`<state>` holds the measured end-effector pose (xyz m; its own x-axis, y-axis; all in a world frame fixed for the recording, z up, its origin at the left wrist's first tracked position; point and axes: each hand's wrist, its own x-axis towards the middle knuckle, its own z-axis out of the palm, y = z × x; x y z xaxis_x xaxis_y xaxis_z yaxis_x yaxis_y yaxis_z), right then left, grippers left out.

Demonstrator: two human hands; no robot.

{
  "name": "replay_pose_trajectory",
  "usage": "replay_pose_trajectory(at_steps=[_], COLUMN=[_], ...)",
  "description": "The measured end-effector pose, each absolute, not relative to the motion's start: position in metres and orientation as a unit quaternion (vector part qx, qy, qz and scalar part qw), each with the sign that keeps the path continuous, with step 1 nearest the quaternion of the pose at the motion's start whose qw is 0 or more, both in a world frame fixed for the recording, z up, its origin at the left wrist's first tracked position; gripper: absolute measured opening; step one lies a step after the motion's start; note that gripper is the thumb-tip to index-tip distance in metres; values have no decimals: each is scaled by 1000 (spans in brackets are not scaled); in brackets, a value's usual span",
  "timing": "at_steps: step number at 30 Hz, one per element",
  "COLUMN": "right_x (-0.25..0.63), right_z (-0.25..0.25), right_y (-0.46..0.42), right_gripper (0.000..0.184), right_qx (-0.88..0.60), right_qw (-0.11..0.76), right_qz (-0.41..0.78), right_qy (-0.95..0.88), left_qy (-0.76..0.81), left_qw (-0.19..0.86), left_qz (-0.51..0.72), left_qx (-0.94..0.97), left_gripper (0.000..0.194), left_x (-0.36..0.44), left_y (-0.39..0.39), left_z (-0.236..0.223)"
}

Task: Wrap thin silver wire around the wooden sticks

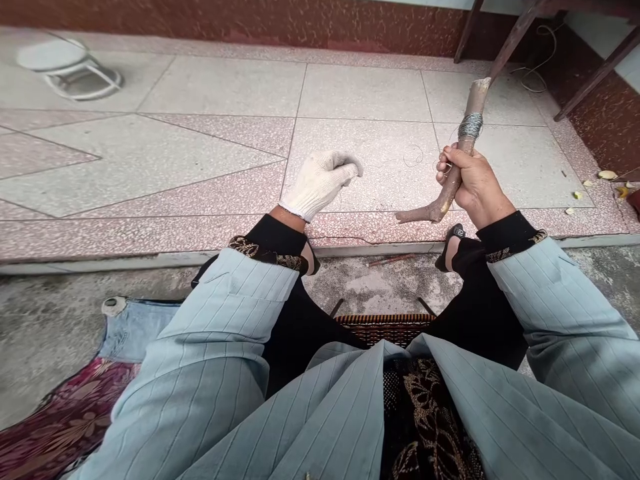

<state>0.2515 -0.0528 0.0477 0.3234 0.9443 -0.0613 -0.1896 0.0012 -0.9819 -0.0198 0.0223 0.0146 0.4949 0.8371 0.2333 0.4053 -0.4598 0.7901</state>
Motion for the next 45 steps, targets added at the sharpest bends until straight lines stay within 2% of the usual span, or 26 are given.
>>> replay_pose_trajectory(at_steps=[5,7,10,12,16,20,24,35,41,45], right_x=[242,238,231,226,215,208,208,220,218,214], right_z=[50,47,40,35,29,30,30,27,31,32], right_y=[-57,-59,-59,-58,-59,-61,-62,-53,-56,-58], right_gripper=[30,28,27,27,23,20,20,32,29,27], right_qx=[-534,-540,-548,-560,-575,-566,-550,-541,-542,-537], right_qw=[603,601,592,579,556,542,528,556,545,548], right_qz=[458,453,452,455,475,507,535,501,493,480], right_qy=[-375,-377,-380,-378,-367,-359,-365,-384,-408,-426], left_qy=[361,313,243,240,267,283,299,284,247,222], left_qw=[415,451,457,410,211,40,-25,67,89,155], left_qz=[203,176,201,251,339,283,258,328,328,332], left_qx=[810,817,832,843,877,916,918,898,908,904], left_gripper=[17,27,48,54,53,38,25,26,26,29], left_x=[-15,-9,1,8,21,30,32,27,25,24], left_y=[25,19,7,0,-11,-18,-19,-17,-14,-18], left_z=[-2,-4,-2,-1,1,3,3,7,1,2])
